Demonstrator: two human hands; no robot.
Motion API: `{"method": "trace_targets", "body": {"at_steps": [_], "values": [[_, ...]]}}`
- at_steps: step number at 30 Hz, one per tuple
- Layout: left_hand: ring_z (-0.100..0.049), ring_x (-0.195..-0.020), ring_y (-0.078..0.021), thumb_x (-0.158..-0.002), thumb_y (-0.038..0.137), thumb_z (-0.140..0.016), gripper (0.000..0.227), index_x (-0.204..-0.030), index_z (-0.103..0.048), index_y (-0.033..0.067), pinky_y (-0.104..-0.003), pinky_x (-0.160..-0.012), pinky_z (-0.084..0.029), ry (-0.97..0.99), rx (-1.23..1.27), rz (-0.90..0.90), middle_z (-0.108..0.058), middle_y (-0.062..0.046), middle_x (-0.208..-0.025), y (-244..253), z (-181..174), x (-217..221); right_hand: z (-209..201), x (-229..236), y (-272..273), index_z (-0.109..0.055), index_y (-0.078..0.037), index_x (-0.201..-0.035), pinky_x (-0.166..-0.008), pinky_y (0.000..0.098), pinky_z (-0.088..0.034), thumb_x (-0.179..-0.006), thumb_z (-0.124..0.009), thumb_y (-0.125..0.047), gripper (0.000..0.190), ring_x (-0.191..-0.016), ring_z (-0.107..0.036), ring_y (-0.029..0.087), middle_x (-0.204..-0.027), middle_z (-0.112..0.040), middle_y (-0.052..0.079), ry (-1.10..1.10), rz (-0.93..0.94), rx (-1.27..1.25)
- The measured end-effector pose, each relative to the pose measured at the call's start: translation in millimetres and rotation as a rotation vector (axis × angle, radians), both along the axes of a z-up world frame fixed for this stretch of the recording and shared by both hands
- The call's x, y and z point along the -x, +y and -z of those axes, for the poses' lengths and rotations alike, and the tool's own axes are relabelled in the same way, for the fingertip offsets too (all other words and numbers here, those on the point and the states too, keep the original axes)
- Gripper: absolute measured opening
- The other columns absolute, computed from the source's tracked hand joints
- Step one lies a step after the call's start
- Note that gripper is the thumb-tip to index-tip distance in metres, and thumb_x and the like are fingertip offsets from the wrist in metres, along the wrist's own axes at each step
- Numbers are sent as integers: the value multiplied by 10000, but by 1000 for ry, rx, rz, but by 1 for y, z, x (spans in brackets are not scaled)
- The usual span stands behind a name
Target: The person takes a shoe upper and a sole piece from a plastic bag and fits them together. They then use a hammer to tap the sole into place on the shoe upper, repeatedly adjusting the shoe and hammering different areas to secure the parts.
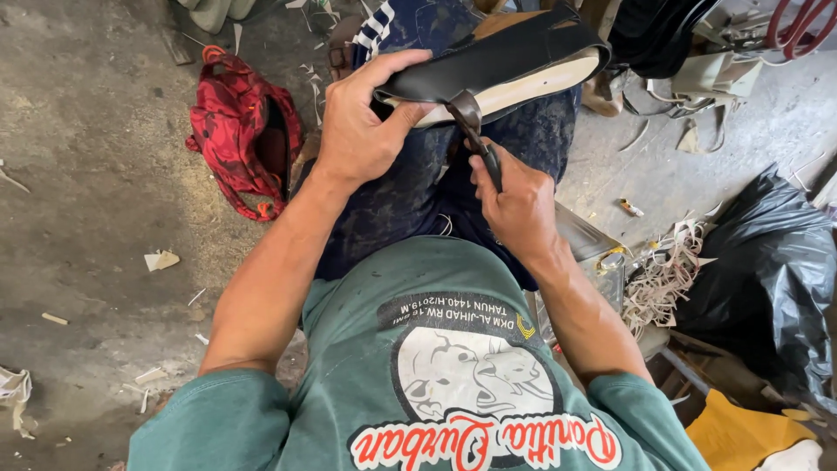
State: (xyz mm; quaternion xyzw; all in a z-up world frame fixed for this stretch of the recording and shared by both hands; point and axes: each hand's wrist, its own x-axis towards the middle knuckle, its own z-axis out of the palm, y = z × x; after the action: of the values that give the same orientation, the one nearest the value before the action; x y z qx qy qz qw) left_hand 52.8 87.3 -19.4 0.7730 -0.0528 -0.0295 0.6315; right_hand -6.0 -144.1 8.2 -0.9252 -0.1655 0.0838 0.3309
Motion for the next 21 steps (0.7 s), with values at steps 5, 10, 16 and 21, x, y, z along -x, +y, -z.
{"method": "trace_targets", "body": {"at_steps": [5,10,16,21], "values": [[-709,-1115,-279,-972,204,-749,356,-1300,-657,100,-372,-918,-556,-19,-10,-10,-726,-114,-1240,-2,0,4,23,14,1,-618,93,-1297,-628,316,-611,-1101,-592,-104,279,-667,-726,195,-914,-739,158,-83,75,-39],[-695,-1113,-278,-968,152,-773,359,-1304,-663,94,-366,-932,-545,-73,-12,-49,-717,-121,-1234,-5,-1,13,9,23,9,-611,4,-1095,-598,332,-535,-1110,-562,-127,141,-596,-642,176,-776,-672,77,-29,88,-27],[-667,-1253,-337,-938,-9,-739,424,-1342,-610,9,-410,-1120,-523,-163,-56,32,-667,-193,-1330,-7,-2,35,3,42,-13,-665,-75,-1142,-576,409,-481,-1105,-535,-190,178,-638,-662,260,-780,-691,35,86,42,146],[-521,-1380,-376,-895,297,-644,723,-1523,-422,15,-470,-1127,-405,33,-363,351,-529,-190,-1532,8,-33,22,16,41,-10,-670,-62,-1183,-621,402,-511,-1102,-537,-176,193,-696,-695,250,-832,-720,56,77,51,101]]}}
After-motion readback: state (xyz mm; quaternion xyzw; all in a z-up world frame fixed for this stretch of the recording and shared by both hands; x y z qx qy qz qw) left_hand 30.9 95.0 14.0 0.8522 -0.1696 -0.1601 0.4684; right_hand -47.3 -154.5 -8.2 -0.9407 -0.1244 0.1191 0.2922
